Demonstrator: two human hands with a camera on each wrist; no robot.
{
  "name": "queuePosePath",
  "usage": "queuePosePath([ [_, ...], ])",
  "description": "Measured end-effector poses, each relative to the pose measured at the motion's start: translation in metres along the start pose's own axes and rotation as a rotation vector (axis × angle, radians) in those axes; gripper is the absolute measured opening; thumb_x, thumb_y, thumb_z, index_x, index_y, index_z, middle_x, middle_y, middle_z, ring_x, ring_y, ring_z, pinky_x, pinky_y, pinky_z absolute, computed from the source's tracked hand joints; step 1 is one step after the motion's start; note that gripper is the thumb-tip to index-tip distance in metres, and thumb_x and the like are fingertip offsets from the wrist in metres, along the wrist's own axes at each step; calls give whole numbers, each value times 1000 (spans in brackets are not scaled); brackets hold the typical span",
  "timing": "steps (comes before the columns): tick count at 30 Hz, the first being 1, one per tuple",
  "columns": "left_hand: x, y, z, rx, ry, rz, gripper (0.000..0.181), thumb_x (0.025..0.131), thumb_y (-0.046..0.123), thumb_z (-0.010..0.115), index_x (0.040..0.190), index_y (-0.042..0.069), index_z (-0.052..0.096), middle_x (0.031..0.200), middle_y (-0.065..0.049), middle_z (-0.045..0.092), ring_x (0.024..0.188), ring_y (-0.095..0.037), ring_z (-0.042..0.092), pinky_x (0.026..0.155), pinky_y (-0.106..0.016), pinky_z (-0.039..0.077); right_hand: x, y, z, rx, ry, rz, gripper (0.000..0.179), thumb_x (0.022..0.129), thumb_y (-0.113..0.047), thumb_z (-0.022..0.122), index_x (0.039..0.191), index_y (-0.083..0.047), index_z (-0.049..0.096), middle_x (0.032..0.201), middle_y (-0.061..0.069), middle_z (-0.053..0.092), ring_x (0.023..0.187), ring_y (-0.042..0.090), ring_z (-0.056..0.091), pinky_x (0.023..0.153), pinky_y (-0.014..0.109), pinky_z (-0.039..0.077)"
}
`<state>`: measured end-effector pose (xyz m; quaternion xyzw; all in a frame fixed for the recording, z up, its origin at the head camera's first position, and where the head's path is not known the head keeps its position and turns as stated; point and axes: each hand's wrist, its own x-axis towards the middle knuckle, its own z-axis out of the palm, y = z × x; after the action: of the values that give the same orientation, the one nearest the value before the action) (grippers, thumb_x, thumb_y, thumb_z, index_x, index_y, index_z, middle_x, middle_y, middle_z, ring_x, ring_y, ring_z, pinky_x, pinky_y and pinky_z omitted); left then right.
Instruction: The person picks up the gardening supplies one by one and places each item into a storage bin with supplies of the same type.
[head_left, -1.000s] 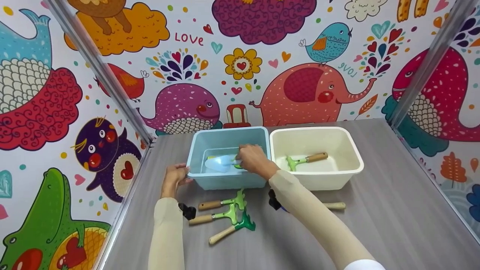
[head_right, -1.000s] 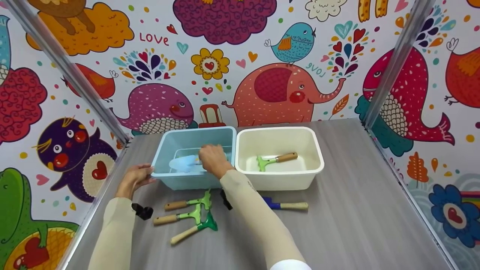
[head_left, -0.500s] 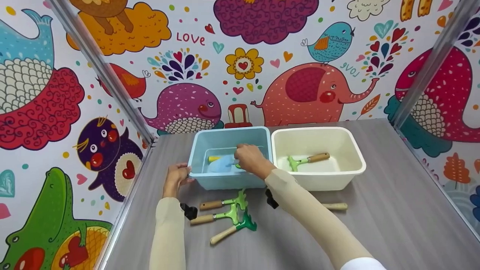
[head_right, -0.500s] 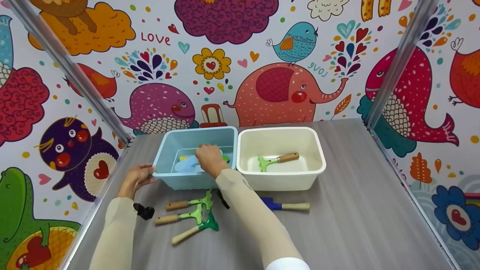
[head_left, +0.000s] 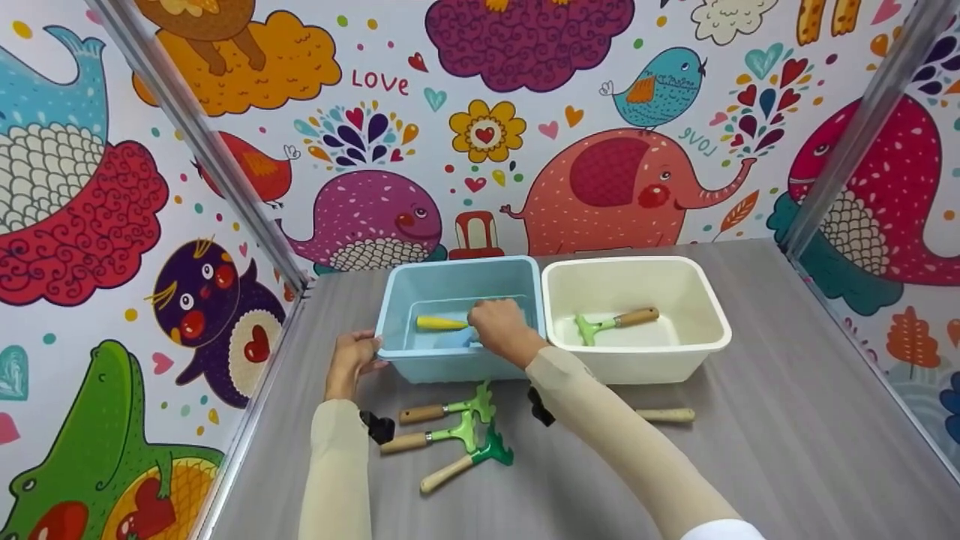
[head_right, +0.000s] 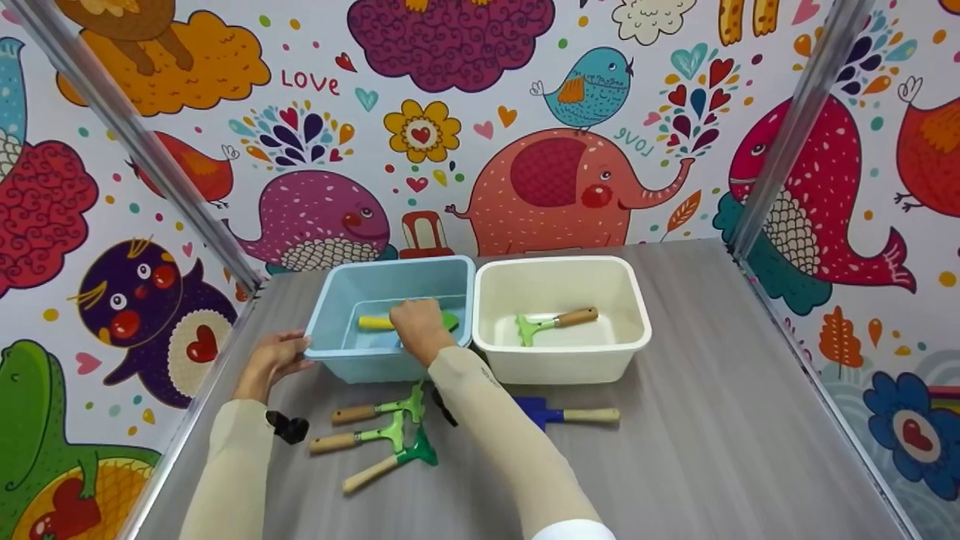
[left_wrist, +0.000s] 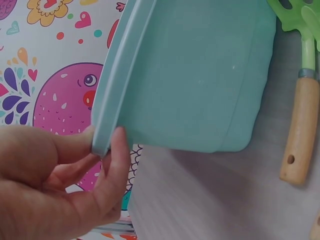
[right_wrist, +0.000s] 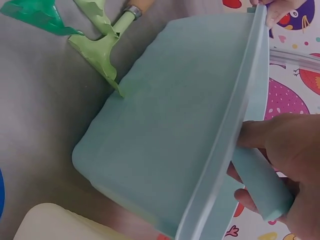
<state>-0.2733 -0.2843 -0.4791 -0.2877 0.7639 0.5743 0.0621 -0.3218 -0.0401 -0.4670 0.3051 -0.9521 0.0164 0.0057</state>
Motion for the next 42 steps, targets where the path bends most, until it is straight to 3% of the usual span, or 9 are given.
queuePosePath([
  [7,0,1,-2,-7,1,10,38,104,6,49,139,-6,50,137,-27,56,91,-18,65,82,-28,62,1,0,1,4,-31,-21,18,94,-11,68,110,-11,76,105,7,75,94,24,71,82,40,60],
  [17,0,-1,1,-24,-2,37,39,103,5,50,139,-10,49,135,-30,56,87,-17,65,79,-28,62,2,0,-9,108,-123,25,25,97,-7,62,117,-12,75,116,7,75,102,25,70,89,44,59],
  [28,-2,-1,2,-11,3,42,36,103,6,50,136,-9,53,131,-27,58,88,-17,66,80,-28,62,2,3,-9,304,-137,12,30,95,2,62,122,-6,72,123,11,72,114,27,66,101,43,54],
  [34,-2,-3,2,-13,4,41,37,103,6,50,137,-8,52,134,-28,57,97,-21,65,86,-31,61,2,9,-12,420,-171,41,30,93,-4,68,122,-7,72,120,11,73,110,25,66,101,42,55],
  [42,-1,-4,1,-32,1,50,37,103,5,49,137,-9,50,133,-28,56,90,-18,64,78,-25,62,-6,15,-13,472,-124,47,27,92,-12,72,118,-8,74,111,9,75,101,24,67,97,44,56],
])
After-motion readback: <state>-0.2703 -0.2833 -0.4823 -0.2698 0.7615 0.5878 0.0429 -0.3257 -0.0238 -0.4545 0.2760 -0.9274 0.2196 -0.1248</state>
